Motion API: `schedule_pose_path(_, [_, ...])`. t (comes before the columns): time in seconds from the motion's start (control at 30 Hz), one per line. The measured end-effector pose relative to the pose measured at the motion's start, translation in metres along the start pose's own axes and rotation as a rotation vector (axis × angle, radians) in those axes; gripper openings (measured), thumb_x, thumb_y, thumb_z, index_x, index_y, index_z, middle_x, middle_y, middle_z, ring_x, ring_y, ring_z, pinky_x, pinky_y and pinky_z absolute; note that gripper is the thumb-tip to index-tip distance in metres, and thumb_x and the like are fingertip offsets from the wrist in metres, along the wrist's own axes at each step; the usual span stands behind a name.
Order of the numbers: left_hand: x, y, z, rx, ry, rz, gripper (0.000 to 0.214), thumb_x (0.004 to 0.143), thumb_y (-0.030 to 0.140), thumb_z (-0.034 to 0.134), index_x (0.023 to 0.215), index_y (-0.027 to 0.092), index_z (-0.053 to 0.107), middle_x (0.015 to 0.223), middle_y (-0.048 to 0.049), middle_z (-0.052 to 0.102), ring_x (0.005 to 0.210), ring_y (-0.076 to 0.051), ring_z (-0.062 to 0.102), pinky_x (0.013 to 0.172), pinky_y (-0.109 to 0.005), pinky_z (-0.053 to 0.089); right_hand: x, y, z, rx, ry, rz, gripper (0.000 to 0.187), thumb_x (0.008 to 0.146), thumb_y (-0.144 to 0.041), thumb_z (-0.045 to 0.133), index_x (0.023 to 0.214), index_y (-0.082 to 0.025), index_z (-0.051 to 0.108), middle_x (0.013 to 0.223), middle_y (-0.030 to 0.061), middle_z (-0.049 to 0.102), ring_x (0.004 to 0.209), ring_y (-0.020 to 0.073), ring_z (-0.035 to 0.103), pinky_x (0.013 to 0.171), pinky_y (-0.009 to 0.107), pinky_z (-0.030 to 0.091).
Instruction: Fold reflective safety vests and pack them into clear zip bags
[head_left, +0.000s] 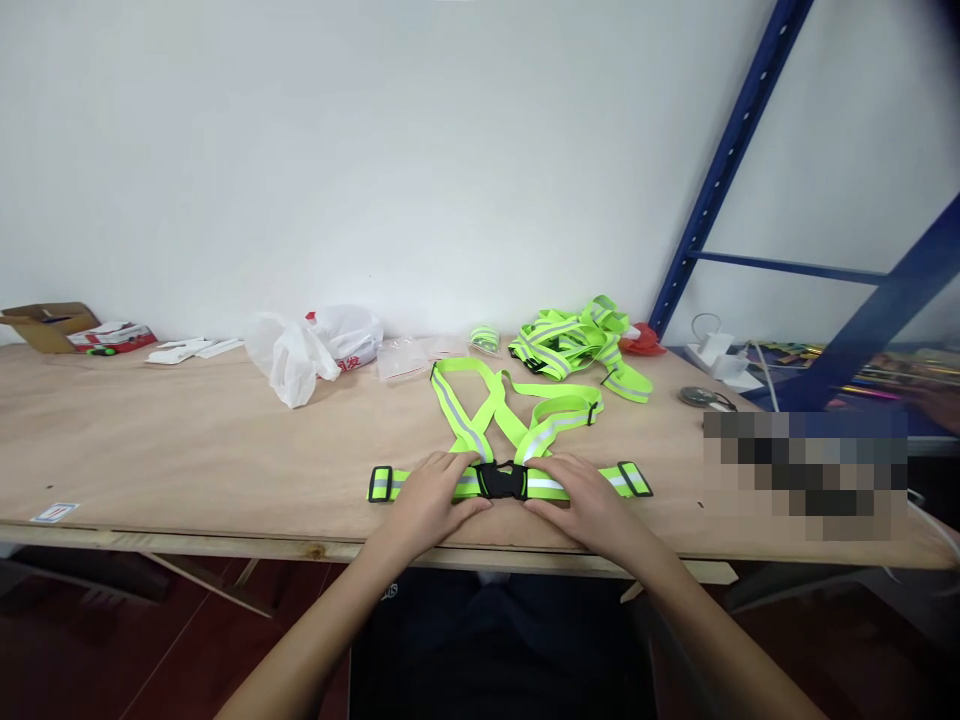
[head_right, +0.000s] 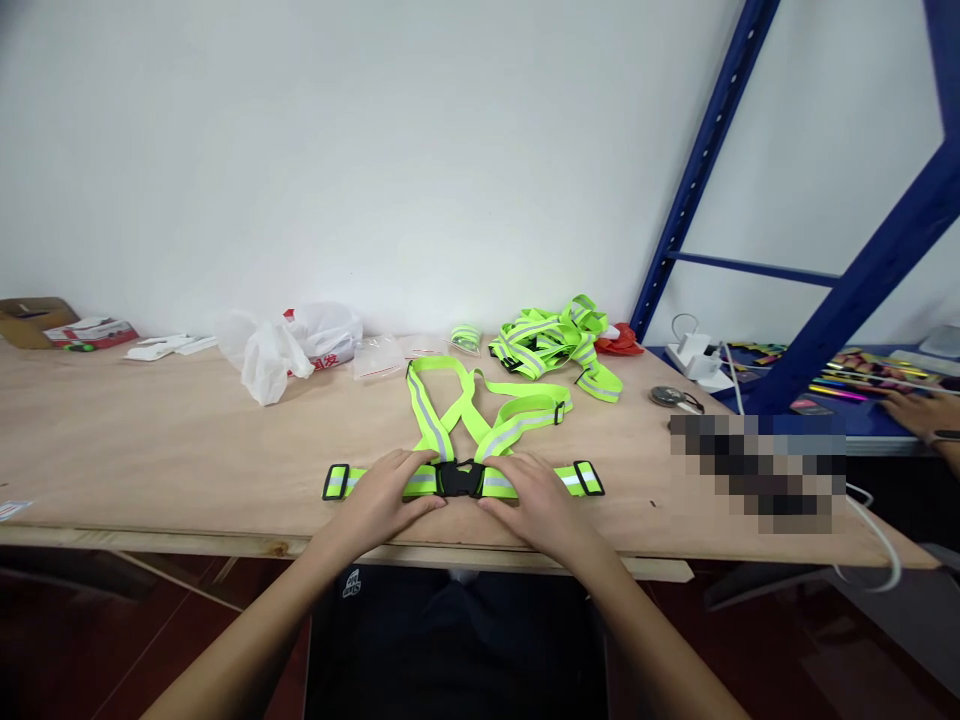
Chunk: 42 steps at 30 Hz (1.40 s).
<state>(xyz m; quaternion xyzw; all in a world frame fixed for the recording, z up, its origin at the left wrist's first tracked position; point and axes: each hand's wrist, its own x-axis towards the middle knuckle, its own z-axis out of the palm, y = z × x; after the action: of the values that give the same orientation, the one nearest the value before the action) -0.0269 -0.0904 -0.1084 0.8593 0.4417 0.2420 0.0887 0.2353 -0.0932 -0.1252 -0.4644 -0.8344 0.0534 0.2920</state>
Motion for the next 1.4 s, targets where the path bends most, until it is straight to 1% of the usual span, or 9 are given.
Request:
schedule_pose_path(0.17, [-0.016,-0.005,-0.045,-0.01,0.081,0.111,0.048,0.098,0.04,0.057,0.144,0.028,0.049,0.144,-0.0093,0.057,0.131,-0.028,0.054,0.111,-0.044,0.044,-0.011,0.022,-0.038,0.01,0.04,-0.001,0.039,0.088,-0.044,0.065,0.123,-0.028,0.067,0.125,0.009,0.07,0.119,0.0305,0.064,0.105,0.049,0.05])
schedule_pose_path(0.27, [-0.03,-0.022,-0.072,-0.03,0.109,0.016,0.043,0.098,0.044,0.056,0.138,0.029,0.056,0.141,-0.0066,0.059,0.13,-0.027,0.055,0.11,-0.042,0.046,-0.026,0.044,-0.064,-0.026,0.083,0.124,0.044,0.086,-0.05,0.064,0.125,-0.028,0.067,0.13,0.0074,0.068,0.124,0.0315,0.061,0.109,0.05,0.048])
schedule_pose_path(0.33, [-0.04,-0.036,-0.08,-0.047,0.101,-0.064,0.044,0.095,0.048,0.059,0.135,0.029,0.059,0.139,-0.0059,0.061,0.129,-0.027,0.056,0.11,-0.042,0.046,-0.036,0.056,-0.076,-0.018,0.048,0.205,0.047,0.084,-0.051,0.065,0.125,-0.029,0.067,0.131,0.0067,0.068,0.123,0.032,0.062,0.107,0.049,0.049])
schedule_pose_path(0.53, [-0.061,-0.069,-0.075,-0.192,-0.07,-0.196,0.047,0.089,0.049,0.066,0.131,0.029,0.064,0.132,-0.0064,0.066,0.122,-0.029,0.061,0.104,-0.04,0.051,-0.047,0.07,-0.081,0.084,-0.081,0.311,0.046,0.083,-0.049,0.066,0.123,-0.028,0.07,0.128,0.006,0.07,0.119,0.033,0.064,0.104,0.046,0.052])
schedule_pose_path(0.73, [-0.068,-0.085,-0.072,-0.249,-0.033,-0.24,0.047,0.088,0.047,0.067,0.13,0.026,0.064,0.126,-0.0077,0.067,0.117,-0.03,0.061,0.104,-0.043,0.05,-0.046,0.071,-0.078,0.148,-0.099,0.329,0.046,0.081,-0.049,0.068,0.122,-0.027,0.071,0.128,0.0063,0.07,0.119,0.033,0.064,0.106,0.047,0.051])
schedule_pose_path(1.0, [-0.064,-0.082,-0.063,-0.463,0.059,-0.307,0.054,0.082,0.053,0.075,0.127,0.023,0.066,0.13,-0.0067,0.067,0.121,-0.03,0.062,0.107,-0.045,0.05,-0.034,0.054,-0.075,0.205,-0.102,0.275,0.05,0.082,-0.05,0.069,0.126,-0.025,0.068,0.131,0.0083,0.069,0.121,0.0328,0.063,0.106,0.047,0.051])
schedule_pose_path(1.13, [-0.063,-0.079,-0.06,-0.606,0.118,-0.365,0.063,0.077,0.059,0.077,0.125,0.019,0.068,0.127,-0.0082,0.069,0.117,-0.032,0.065,0.105,-0.049,0.052,-0.03,0.051,-0.074,0.32,-0.144,0.273,0.048,0.082,-0.056,0.07,0.119,-0.025,0.071,0.126,0.0093,0.07,0.118,0.0323,0.064,0.104,0.046,0.051])
schedule_pose_path(1.27, [-0.063,-0.077,-0.062,-0.602,0.148,-0.378,0.058,0.078,0.055,0.077,0.122,0.018,0.07,0.12,-0.0092,0.072,0.107,-0.03,0.069,0.096,-0.044,0.058,-0.033,0.052,-0.079,0.478,-0.135,0.324,0.052,0.075,-0.068,0.072,0.101,-0.022,0.073,0.109,0.0112,0.074,0.109,0.0329,0.066,0.099,0.044,0.054])
schedule_pose_path(1.4, [-0.063,-0.074,-0.064,-0.596,0.156,-0.37,0.053,0.077,0.051,0.078,0.119,0.019,0.072,0.119,-0.0085,0.072,0.104,-0.028,0.068,0.09,-0.039,0.06,-0.035,0.053,-0.083,0.491,-0.128,0.338,0.058,0.072,-0.069,0.073,0.106,-0.022,0.072,0.115,0.0127,0.073,0.115,0.0361,0.063,0.103,0.048,0.05])
